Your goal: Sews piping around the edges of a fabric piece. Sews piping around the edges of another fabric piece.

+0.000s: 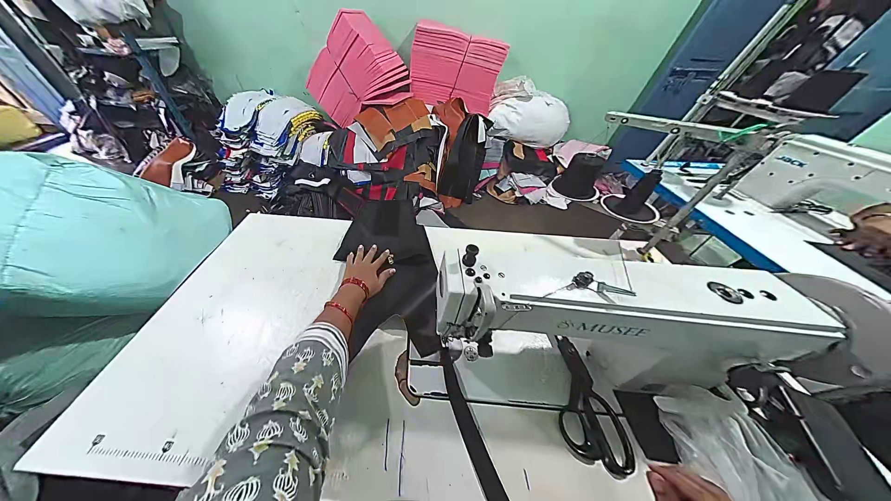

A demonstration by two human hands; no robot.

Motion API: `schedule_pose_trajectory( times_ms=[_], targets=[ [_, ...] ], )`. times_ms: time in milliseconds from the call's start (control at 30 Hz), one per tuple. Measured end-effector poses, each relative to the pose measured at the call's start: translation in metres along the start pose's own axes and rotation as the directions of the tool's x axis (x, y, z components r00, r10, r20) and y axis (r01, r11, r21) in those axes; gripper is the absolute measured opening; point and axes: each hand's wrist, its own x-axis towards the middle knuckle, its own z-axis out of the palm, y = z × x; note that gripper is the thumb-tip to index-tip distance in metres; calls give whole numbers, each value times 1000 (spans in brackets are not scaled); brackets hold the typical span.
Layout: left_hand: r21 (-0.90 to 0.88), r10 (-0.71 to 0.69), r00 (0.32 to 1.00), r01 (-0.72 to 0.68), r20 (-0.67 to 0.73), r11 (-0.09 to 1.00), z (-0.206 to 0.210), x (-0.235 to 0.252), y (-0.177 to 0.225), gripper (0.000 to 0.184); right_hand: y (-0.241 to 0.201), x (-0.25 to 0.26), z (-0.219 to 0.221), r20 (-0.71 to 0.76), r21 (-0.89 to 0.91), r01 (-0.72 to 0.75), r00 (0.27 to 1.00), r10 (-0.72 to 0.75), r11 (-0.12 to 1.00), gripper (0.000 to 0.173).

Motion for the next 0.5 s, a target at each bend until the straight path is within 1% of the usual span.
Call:
schedule_pose_trajectory(
  times_ms=[67,133,233,300,367,400,467,500],
  targets=[
    [-27,-81,996,80,-28,996,7,-22,-3,65,-12,2,11,43,57,8,999,-11,998,25],
    [-69,-203,978,200,-42,977,10,-50,-9,65,-26,3,22,85,88,9,996,-17,996,23],
    [-104,-394,917,388,-51,916,15,-107,-18,68,-45,4,44,112,141,67,990,-83,988,21],
    [-87,-476,878,470,-56,878,22,-150,-22,73,-53,0,57,147,177,110,980,-137,978,24],
    [-70,-502,862,498,-74,864,23,-193,-25,76,-61,1,67,207,193,140,962,-180,971,26],
    [-62,-500,862,496,-86,866,21,-212,-27,74,-65,3,71,243,192,141,952,-186,971,26],
    [-86,-482,865,474,-139,876,17,-241,-31,65,-75,11,78,337,166,86,931,-138,982,25],
    [-122,-456,863,440,-215,890,20,-249,-33,60,-80,19,82,395,152,31,914,-90,988,25]
  ],
)
